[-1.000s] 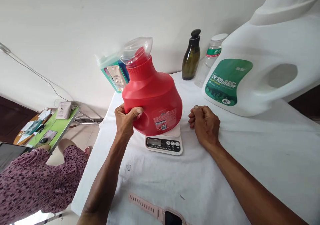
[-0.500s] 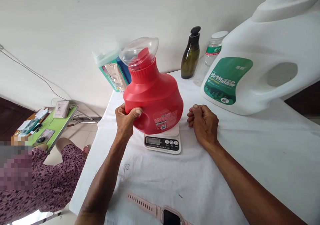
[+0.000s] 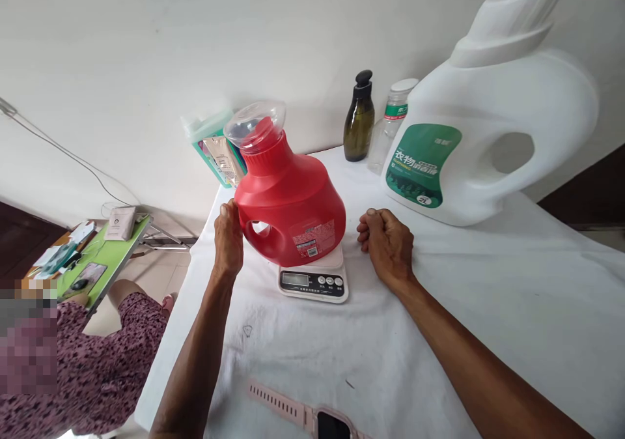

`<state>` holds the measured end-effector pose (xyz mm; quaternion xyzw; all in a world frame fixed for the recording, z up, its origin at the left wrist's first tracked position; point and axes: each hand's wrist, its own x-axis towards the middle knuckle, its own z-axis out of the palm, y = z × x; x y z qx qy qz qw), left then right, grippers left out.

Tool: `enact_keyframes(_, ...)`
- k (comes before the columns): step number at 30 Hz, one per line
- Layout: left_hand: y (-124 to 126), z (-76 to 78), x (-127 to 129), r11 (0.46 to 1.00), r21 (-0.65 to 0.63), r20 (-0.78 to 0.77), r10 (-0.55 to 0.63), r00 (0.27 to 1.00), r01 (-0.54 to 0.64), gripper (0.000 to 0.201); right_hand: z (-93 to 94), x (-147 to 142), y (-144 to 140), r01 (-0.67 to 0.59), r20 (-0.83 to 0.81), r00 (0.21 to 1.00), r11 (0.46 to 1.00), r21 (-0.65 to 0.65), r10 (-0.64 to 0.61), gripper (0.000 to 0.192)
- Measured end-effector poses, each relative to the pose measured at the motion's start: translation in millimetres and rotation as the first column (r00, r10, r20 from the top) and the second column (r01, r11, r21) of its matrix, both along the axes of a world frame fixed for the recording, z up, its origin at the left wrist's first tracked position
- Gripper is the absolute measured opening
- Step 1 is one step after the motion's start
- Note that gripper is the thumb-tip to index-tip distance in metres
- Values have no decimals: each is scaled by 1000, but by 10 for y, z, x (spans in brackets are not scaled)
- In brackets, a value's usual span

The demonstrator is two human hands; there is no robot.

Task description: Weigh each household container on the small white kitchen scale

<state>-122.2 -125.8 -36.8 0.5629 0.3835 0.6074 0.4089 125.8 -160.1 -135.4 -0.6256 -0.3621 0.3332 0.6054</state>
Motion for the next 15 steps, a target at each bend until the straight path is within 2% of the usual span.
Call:
enact_keyframes(2,8,-23,-23,998,-16,14,54,998,-54,68,1,3,1,-1,-5,1000,1000,2,1,48)
enact_keyframes(4,-12,-110,-65,992,-39,13,119,993,-119,63,-3,4,3,-5,-10,1000,1000,8,5,51)
enact_keyframes(10,-28,-530,-293,961,-187,-102,188,977,-204,53,-32,-1,33,-8,-18,1000,1000,22,8,59)
enact_keyframes(12,82,-579,-358,952,-199,-169,201,965,-233,49,-46,-8,44,-9,-19,1000,1000,23,9,60)
enact_keyframes(15,334,-530,-361,963,-150,-221,188,957,-224,39,-65,-19,33,-6,-9,1000,1000,23,7,60)
